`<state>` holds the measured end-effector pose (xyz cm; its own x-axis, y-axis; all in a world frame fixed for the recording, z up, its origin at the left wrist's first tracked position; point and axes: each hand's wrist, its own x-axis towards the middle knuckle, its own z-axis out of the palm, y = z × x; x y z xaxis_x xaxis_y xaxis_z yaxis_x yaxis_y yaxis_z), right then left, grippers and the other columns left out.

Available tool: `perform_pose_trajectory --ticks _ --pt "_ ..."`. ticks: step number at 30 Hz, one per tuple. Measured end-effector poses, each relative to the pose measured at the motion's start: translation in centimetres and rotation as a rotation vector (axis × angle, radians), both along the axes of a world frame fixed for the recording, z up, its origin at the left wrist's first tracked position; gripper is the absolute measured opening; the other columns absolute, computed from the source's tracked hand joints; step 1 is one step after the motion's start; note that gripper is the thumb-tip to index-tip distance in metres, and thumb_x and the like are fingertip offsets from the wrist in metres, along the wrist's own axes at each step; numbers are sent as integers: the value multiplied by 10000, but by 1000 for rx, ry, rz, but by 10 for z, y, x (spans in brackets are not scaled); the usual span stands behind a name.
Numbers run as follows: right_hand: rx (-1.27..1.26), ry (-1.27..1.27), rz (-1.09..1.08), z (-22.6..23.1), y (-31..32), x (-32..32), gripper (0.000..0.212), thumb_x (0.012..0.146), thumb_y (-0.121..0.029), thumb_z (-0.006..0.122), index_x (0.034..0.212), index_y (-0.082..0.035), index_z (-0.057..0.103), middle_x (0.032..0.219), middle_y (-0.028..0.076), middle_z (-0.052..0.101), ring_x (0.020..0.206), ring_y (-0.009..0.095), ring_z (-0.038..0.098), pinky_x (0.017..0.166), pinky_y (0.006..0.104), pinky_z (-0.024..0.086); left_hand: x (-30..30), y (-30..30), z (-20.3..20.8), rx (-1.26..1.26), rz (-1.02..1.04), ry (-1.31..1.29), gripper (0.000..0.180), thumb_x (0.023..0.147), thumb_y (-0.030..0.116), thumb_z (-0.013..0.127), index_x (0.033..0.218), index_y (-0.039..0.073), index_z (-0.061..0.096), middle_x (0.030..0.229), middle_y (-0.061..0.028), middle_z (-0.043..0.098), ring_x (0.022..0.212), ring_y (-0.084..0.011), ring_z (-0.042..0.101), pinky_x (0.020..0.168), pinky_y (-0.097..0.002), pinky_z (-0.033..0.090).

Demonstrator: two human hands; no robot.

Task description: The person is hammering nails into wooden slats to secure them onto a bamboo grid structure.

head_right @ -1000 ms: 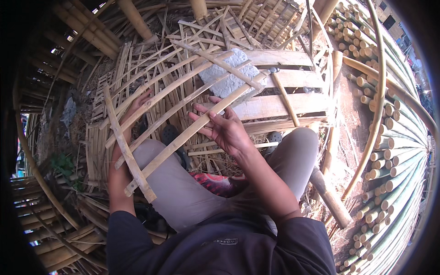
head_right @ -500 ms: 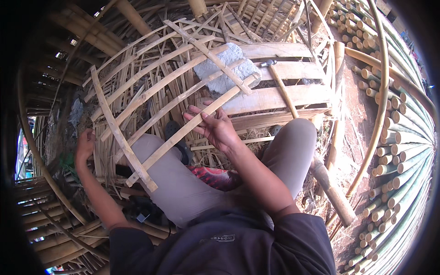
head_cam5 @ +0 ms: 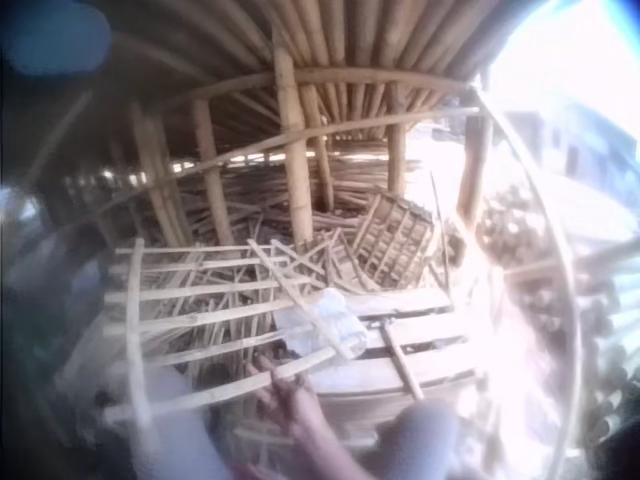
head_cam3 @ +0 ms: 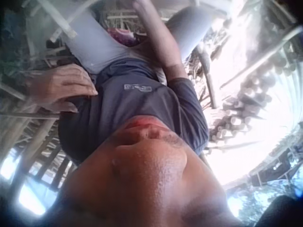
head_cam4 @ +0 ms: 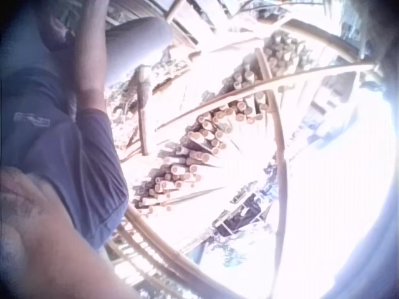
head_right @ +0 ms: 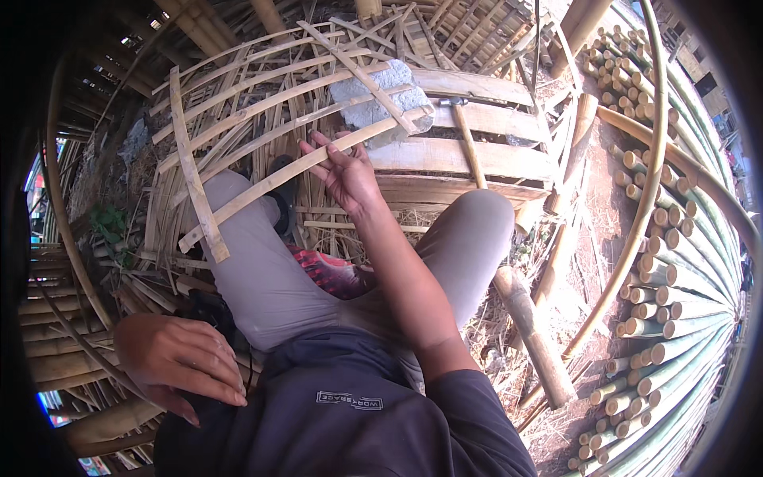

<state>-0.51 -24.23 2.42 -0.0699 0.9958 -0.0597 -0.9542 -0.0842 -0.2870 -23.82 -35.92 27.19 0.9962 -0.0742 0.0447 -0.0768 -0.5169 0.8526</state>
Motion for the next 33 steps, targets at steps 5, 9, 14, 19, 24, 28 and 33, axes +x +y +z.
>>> perform_pose_trajectory --ticks 5,9,14,19,24,28,33 --pt "21 2 16 -2 0 -12 309 989 68 370 1252 -56 265 1423 315 400 1254 469 510 987 564 530 24 -27 -73 -347 148 -71 423 879 263 723 1198 2 628 988 -118 670 910 -269 671 824 -396 513" --pt "5 -68 -46 -17 3 2 308 991 54 396 1263 -55 303 1393 302 439 1244 455 525 959 551 550 75 5 -92 267 789 95 244 870 153 694 1077 26 667 922 -157 697 850 -281 687 761 -357 527" --pt "22 -182 -39 -27 12 -14 257 999 36 403 1228 -71 352 1385 288 459 1237 440 537 957 539 555 128 144 -113 491 1368 -117 255 903 232 615 1021 16 680 866 -180 721 785 -355 705 729 -417 552" --pt "-10 -142 -19 -13 5 -23 234 997 45 407 1169 -101 345 1370 270 468 1261 437 518 997 562 524 136 257 -166 992 1522 239 259 918 296 573 1041 105 697 1052 -116 699 1042 -331 641 914 -580 448" --pt "-22 -141 -17 -16 4 -16 262 999 39 411 1200 -106 325 1403 265 447 1278 440 502 1011 555 510 124 284 -183 883 1451 447 368 958 398 524 1049 104 725 1067 -122 709 1051 -327 666 928 -532 479" --pt "17 -103 3 -17 6 -14 318 991 43 426 1241 -113 306 1425 266 429 1284 435 498 999 529 530 106 293 -192 725 1472 529 472 967 474 496 1011 71 736 1045 -164 717 1015 -345 684 882 -465 537" --pt "-52 -98 -11 -8 2 -18 280 1005 37 392 1235 -91 297 1422 295 417 1245 453 526 988 532 538 96 299 -189 758 1409 525 502 949 504 518 1012 55 735 1045 -182 714 1019 -338 685 878 -461 540"
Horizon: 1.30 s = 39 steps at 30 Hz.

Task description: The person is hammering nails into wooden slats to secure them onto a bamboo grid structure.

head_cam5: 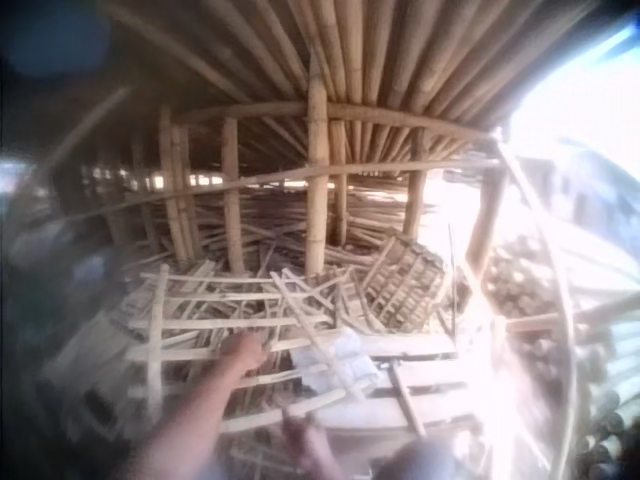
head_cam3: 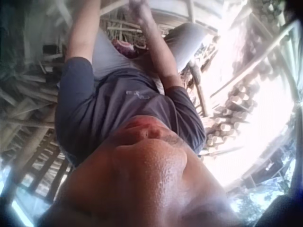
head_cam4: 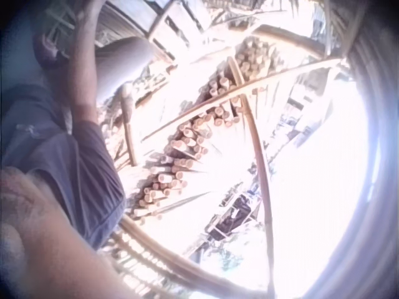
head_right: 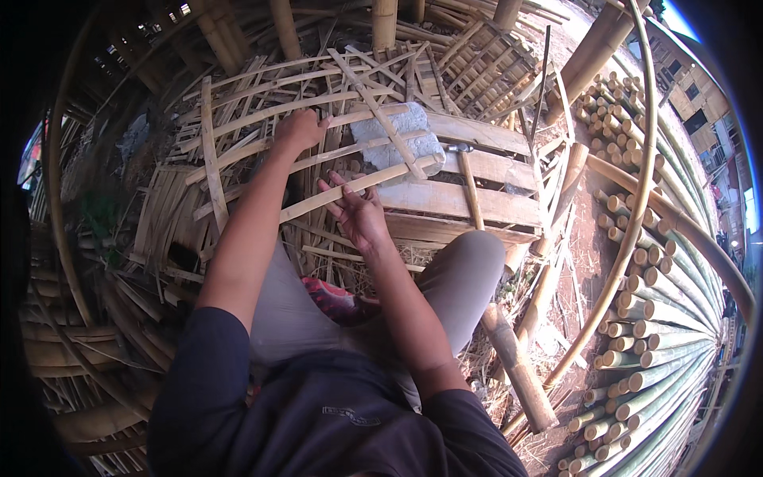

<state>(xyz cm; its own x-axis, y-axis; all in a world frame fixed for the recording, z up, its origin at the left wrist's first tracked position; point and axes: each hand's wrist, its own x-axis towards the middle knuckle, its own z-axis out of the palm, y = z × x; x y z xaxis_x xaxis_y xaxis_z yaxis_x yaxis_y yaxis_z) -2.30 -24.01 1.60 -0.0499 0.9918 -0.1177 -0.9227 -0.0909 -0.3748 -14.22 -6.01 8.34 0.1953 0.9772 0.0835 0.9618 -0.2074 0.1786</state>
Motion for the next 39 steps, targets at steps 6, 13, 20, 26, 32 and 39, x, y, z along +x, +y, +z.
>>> perform_pose_trajectory --ticks 6,13,20,26,32,39 --pt "17 -65 37 -23 5 3 297 1001 42 395 1239 -115 310 1400 287 446 1250 441 526 1000 529 531 4 -2 -6 1 44 -51 532 916 538 568 952 33 730 1011 -187 719 990 -349 689 844 -460 551" --pt "-13 -135 54 -21 6 7 289 1007 25 403 1243 -109 304 1381 275 472 1231 433 545 962 508 561 1 -2 -9 72 41 -96 553 894 563 588 904 29 730 913 -197 721 907 -360 704 763 -470 566" --pt "21 -220 60 -13 19 11 274 1009 4 424 1247 -98 334 1332 267 521 1193 415 582 888 466 604 -6 7 -14 58 123 -121 545 901 561 567 957 44 728 980 -192 718 945 -364 697 816 -468 553" --pt "20 -238 77 -22 21 14 303 1007 -10 445 1284 -99 358 1287 241 566 1190 391 593 864 460 603 -2 6 -14 -36 187 -105 513 904 537 566 1008 62 726 1017 -182 718 979 -356 691 853 -468 541" --pt "-7 -351 65 -24 20 15 301 1003 -77 517 1279 -80 396 1213 175 623 1099 322 648 817 430 611 18 -3 -15 22 207 -112 489 959 489 475 1163 94 678 1173 -190 673 1153 -394 609 1028 -661 343" --pt "-105 -506 41 -17 20 15 311 983 -105 582 1263 -36 466 1115 156 661 979 268 685 774 408 621 39 1 -31 -171 200 -103 506 977 484 412 1252 126 640 1292 -164 618 1283 -397 512 1090 -740 154"
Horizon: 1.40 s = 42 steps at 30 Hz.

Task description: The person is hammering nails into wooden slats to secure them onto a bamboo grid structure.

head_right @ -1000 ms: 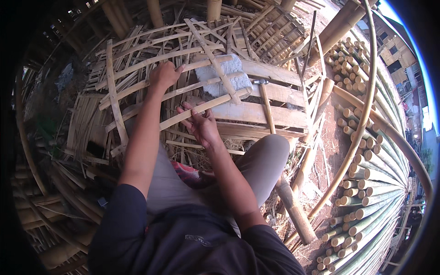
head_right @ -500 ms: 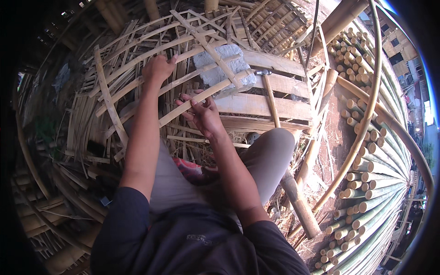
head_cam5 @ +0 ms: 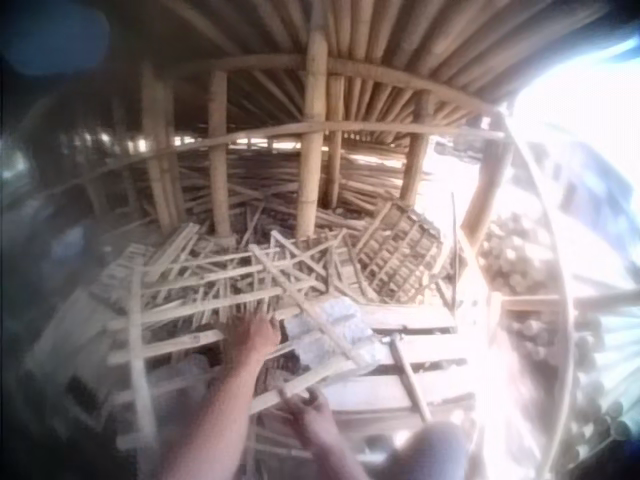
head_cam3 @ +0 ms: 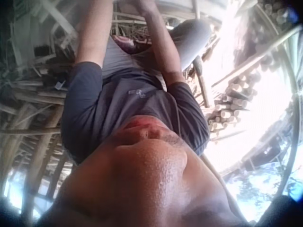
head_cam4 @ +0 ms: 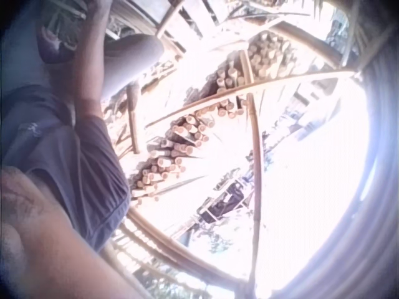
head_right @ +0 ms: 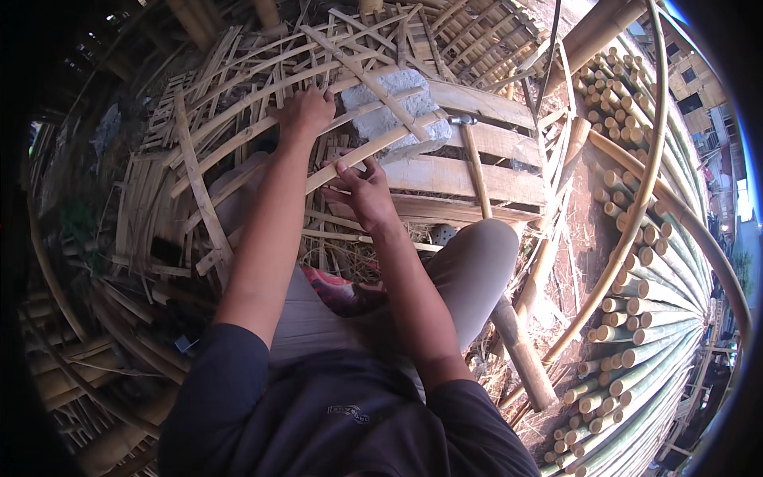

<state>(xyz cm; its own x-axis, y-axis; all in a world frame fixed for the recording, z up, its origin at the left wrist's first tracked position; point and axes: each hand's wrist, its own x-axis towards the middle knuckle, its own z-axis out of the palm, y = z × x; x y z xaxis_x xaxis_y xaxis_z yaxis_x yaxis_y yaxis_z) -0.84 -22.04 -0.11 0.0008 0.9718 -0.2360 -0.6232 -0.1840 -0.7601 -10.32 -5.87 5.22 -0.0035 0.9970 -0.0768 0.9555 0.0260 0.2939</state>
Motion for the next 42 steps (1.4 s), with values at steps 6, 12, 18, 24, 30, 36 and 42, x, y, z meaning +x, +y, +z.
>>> perform_pose_trajectory --ticks 6,12,18,24,30,36,42 --pt "-23 -122 -42 -9 -1 3 337 963 -152 633 1241 -20 496 1077 153 660 892 241 690 751 385 622 6 -8 -12 191 -43 132 516 979 478 408 1344 145 557 1287 -145 617 1238 -361 532 1048 -634 276" --pt "7 -763 144 20 -18 27 403 953 -318 646 1175 10 570 948 182 702 858 252 704 751 377 576 11 -10 -14 230 -19 162 503 972 465 424 1323 133 565 1280 -147 617 1214 -357 545 1026 -627 294" --pt "-98 -1527 396 95 -42 113 434 948 -376 632 1182 -11 619 985 215 722 936 319 712 792 400 549 7 -14 -22 307 -1 150 451 944 444 479 1187 105 653 1129 -131 692 1136 -359 583 973 -617 341" --pt "-205 -1963 398 51 -6 236 450 942 -393 613 1204 -28 604 950 216 713 923 349 696 809 446 533 9 -17 -17 337 -2 111 423 945 411 501 1169 87 656 1126 -136 692 1120 -359 593 972 -631 342" --pt "-367 -2074 390 -23 13 275 648 910 -535 555 1311 -27 536 1190 255 644 1154 411 595 988 481 467 9 -15 -12 236 15 112 454 958 439 463 1215 104 630 1219 -131 661 1249 -352 535 1000 -633 335" --pt "-377 -1953 299 -46 29 279 712 894 -578 565 1240 44 555 1137 327 633 1145 446 590 975 487 475 10 -14 -22 361 13 127 416 936 383 518 1200 89 649 1123 -133 688 1091 -336 605 985 -644 325" --pt "-395 -1902 333 -48 33 282 658 926 -527 541 1217 63 566 1144 334 626 1118 465 601 944 484 495 11 -15 -19 310 25 137 432 949 408 483 1205 97 640 1160 -132 679 1225 -343 565 1018 -661 316"
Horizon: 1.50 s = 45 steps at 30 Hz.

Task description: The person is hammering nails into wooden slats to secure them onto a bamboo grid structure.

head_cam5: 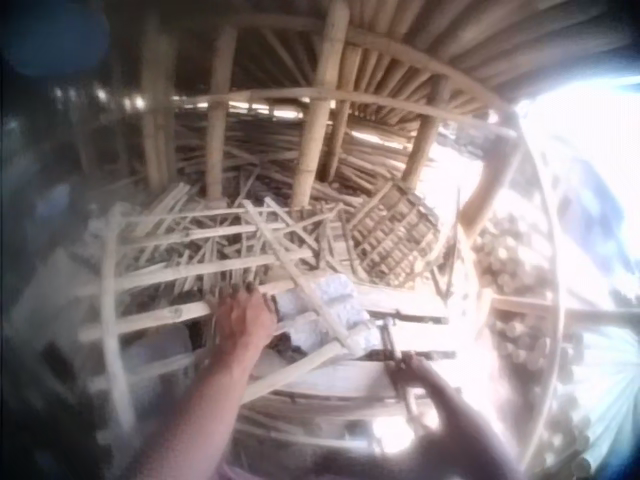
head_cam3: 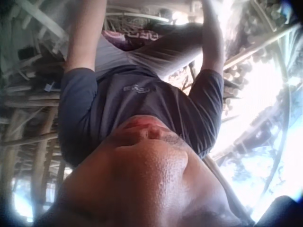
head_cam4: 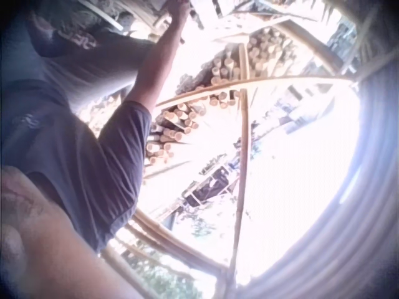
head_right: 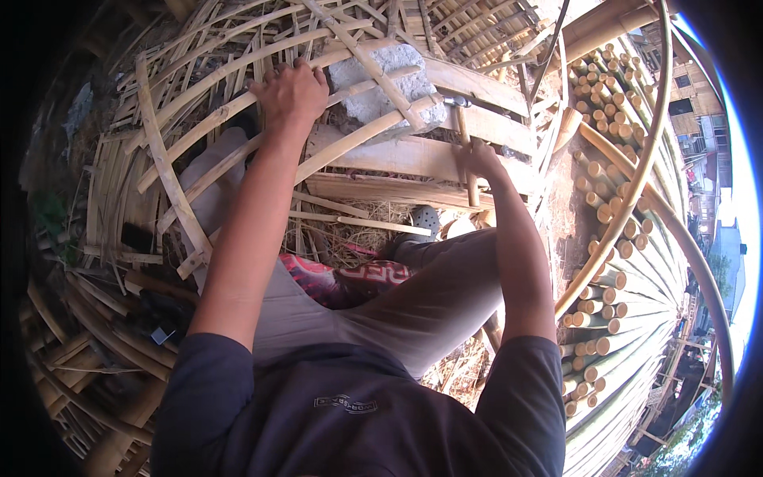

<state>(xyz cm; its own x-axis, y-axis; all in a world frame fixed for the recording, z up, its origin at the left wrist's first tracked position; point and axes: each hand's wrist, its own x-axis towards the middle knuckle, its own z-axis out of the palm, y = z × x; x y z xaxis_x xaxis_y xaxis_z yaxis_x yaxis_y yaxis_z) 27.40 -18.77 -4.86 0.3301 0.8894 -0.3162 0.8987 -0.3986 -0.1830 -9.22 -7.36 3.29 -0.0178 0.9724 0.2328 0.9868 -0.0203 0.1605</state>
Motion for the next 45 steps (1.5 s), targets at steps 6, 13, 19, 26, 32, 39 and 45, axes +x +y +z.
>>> perform_pose_trajectory --ticks 6,13,19,26,32,39,45 --pt "65 790 -478 22 -5 -4 251 993 -263 562 1052 -24 608 651 -6 502 519 70 437 457 254 408 -4 -4 3 64 -25 -26 362 937 356 537 1081 64 695 1004 -143 691 1010 -326 627 995 -623 317" --pt "204 311 -287 44 -18 -5 324 952 -306 622 1018 11 638 657 19 572 527 101 528 469 273 442 -4 1 4 95 -40 -68 403 950 401 508 1120 78 680 1029 -136 692 1040 -324 615 970 -611 326" --pt "768 16 -28 117 -49 -52 307 971 -304 594 982 3 577 709 207 639 654 369 667 580 444 484 -3 3 -4 -35 -47 13 502 984 479 411 1273 124 617 1171 -153 659 1155 -347 576 934 -598 363" --pt "732 -417 466 166 -87 -122 87 956 -169 595 1024 -116 600 794 81 631 614 292 644 501 400 483 -5 1 -9 50 -31 -7 472 968 415 447 1245 83 636 1091 -152 684 1087 -328 594 980 -608 317" --pt "655 -609 715 166 -96 -133 249 926 -174 623 1163 -100 612 730 60 573 588 192 653 458 330 502 -2 1 -5 16 -34 -8 470 971 418 443 1267 96 618 1152 -151 670 1121 -336 586 974 -609 327" --pt "524 -647 606 169 -90 -128 208 926 -111 582 1134 -104 573 794 81 622 532 222 651 446 358 529 -4 0 -7 2 -28 -5 465 977 421 444 1276 103 604 1184 -147 663 1202 -352 557 968 -618 341" --pt "692 -530 780 162 -93 -124 202 922 -121 597 1123 -102 578 723 74 547 490 225 615 429 362 514 -2 -1 -3 -17 -30 -3 465 970 421 453 1278 107 607 1186 -152 660 1202 -354 553 962 -617 351"
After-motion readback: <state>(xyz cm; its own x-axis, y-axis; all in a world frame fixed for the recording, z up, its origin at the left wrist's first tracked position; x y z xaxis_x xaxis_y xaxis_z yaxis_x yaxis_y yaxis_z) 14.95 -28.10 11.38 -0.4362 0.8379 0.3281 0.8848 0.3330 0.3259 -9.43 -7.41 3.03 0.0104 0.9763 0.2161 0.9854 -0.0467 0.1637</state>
